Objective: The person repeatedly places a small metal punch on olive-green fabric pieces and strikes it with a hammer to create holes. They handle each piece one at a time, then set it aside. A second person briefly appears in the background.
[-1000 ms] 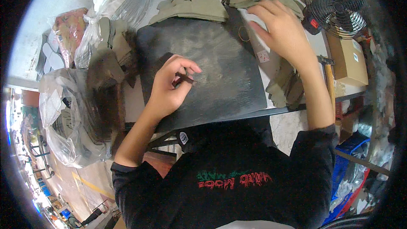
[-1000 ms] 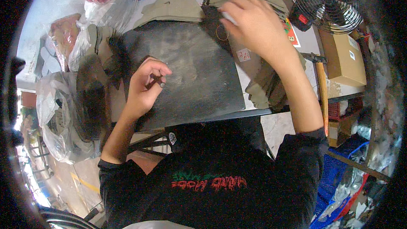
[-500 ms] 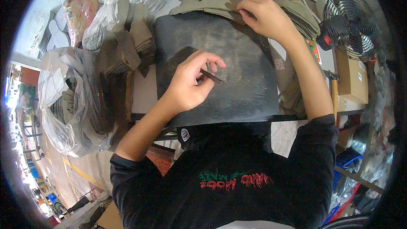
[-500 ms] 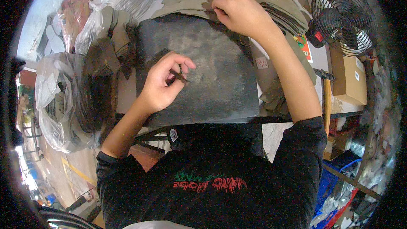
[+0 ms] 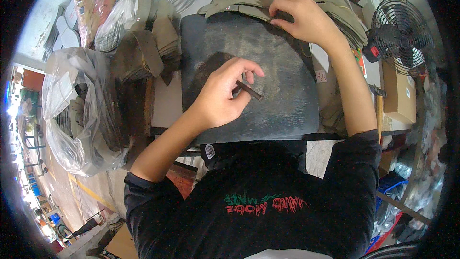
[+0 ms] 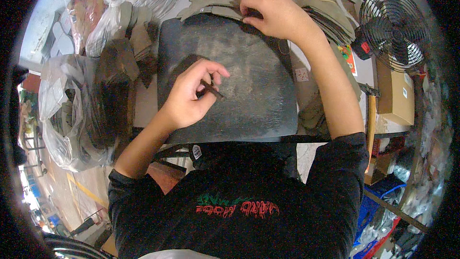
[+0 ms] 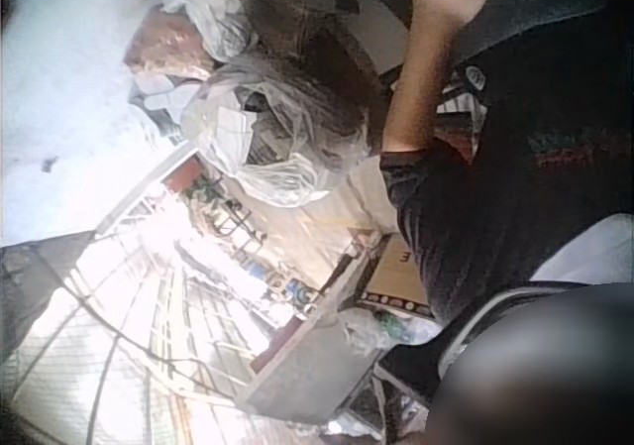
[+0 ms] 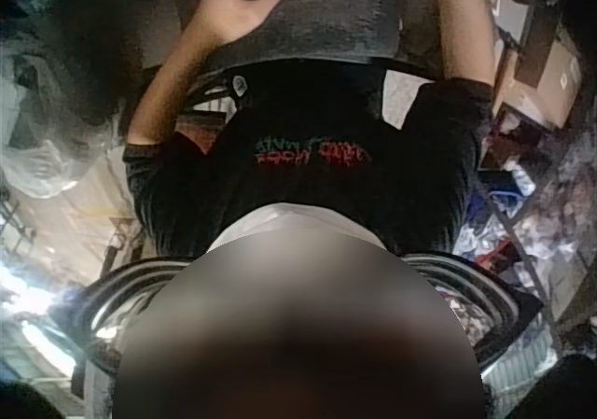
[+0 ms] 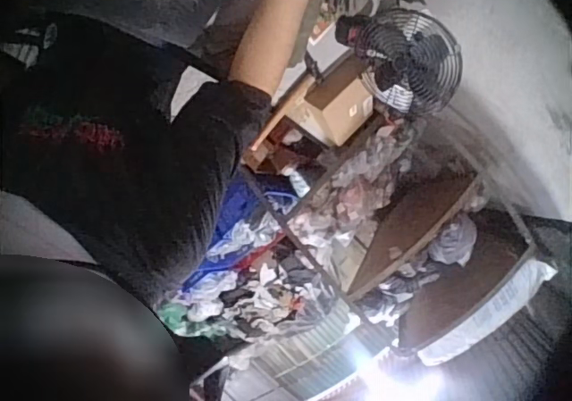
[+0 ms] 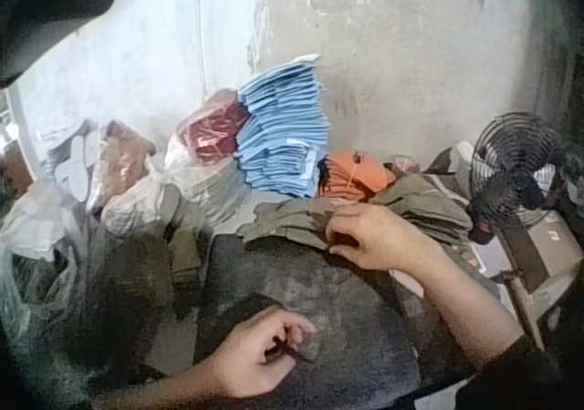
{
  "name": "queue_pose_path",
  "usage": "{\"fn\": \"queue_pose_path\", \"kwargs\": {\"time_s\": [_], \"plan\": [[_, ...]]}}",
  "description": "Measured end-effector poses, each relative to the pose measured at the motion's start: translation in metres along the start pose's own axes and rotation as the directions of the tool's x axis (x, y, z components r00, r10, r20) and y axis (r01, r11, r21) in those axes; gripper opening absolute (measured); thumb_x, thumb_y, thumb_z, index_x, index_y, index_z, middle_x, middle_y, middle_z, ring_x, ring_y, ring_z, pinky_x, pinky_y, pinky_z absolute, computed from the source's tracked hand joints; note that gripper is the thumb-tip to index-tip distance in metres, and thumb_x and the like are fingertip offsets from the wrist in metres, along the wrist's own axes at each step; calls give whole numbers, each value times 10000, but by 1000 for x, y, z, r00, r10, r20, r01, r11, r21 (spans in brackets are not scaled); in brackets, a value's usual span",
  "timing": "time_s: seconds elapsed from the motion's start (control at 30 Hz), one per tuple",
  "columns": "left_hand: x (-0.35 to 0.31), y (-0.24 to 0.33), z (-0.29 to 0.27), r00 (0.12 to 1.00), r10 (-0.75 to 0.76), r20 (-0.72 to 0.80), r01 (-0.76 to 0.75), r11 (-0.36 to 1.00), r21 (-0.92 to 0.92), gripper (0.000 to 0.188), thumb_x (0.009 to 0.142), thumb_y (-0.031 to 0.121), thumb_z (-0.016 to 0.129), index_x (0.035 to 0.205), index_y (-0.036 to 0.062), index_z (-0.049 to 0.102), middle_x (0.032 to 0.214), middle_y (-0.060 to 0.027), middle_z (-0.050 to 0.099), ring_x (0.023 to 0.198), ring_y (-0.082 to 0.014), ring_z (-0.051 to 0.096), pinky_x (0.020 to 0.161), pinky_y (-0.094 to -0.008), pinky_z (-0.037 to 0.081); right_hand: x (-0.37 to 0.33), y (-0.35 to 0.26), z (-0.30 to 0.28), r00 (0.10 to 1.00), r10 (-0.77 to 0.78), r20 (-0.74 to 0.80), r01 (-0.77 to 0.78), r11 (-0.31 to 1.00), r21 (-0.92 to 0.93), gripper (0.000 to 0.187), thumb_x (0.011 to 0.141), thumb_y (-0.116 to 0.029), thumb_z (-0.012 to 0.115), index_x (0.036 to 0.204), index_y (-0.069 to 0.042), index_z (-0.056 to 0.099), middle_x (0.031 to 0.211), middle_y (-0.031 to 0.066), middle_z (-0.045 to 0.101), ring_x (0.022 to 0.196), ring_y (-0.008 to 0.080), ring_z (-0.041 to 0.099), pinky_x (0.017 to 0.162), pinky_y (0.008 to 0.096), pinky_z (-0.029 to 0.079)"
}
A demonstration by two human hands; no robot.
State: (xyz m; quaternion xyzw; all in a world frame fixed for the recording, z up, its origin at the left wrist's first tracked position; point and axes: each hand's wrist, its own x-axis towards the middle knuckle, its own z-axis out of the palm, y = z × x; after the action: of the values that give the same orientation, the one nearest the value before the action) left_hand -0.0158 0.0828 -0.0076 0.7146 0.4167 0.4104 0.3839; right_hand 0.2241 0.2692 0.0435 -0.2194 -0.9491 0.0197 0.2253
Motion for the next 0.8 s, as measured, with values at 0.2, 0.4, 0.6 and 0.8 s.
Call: {"fn": "queue_pose_path", "kwargs": {"time_s": [0.2, 0.4, 0.6, 0.8], "plan": [[0, 4, -2, 1000, 4, 16, -4, 1000, 17, 459, 796, -156, 621, 1168, 111, 656, 1012, -63, 591, 898, -188, 627, 709, -310, 537, 3, 4, -2, 1000, -9, 5, 9, 997, 73, 134, 866, -24, 781, 975, -6, 706, 956, 119, 685, 905, 327, 689, 816, 411, 552], [0, 6, -2, 999, -8, 40, 7, 1000, 29, 450, 794, -169, 607, 1152, 99, 665, 1041, -77, 600, 953, -215, 643, 759, -328, 555, 7, 6, -2, 996, 78, 44, -83, 988, 129, 77, 861, 5, 757, 936, 7, 737, 923, 115, 696, 872, 294, 699, 804, 387, 561], [-1, 7, -2, 997, 67, 29, -68, 997, 35, 454, 791, -184, 570, 1126, 99, 682, 1045, -92, 608, 969, -244, 660, 798, -349, 550, 7, 7, -3, 997, 67, 27, -69, 992, 107, 69, 863, 4, 746, 932, -2, 748, 911, 105, 706, 882, 277, 701, 794, 375, 554], [-1, 6, -3, 994, 80, 69, -85, 994, 74, 440, 789, -183, 535, 1099, 91, 685, 1047, -108, 595, 970, -280, 662, 849, -376, 546, 8, 12, -2, 997, 64, 46, -69, 992, 110, 51, 851, -60, 761, 901, -50, 755, 917, 123, 710, 916, 319, 713, 836, 407, 567]]}}
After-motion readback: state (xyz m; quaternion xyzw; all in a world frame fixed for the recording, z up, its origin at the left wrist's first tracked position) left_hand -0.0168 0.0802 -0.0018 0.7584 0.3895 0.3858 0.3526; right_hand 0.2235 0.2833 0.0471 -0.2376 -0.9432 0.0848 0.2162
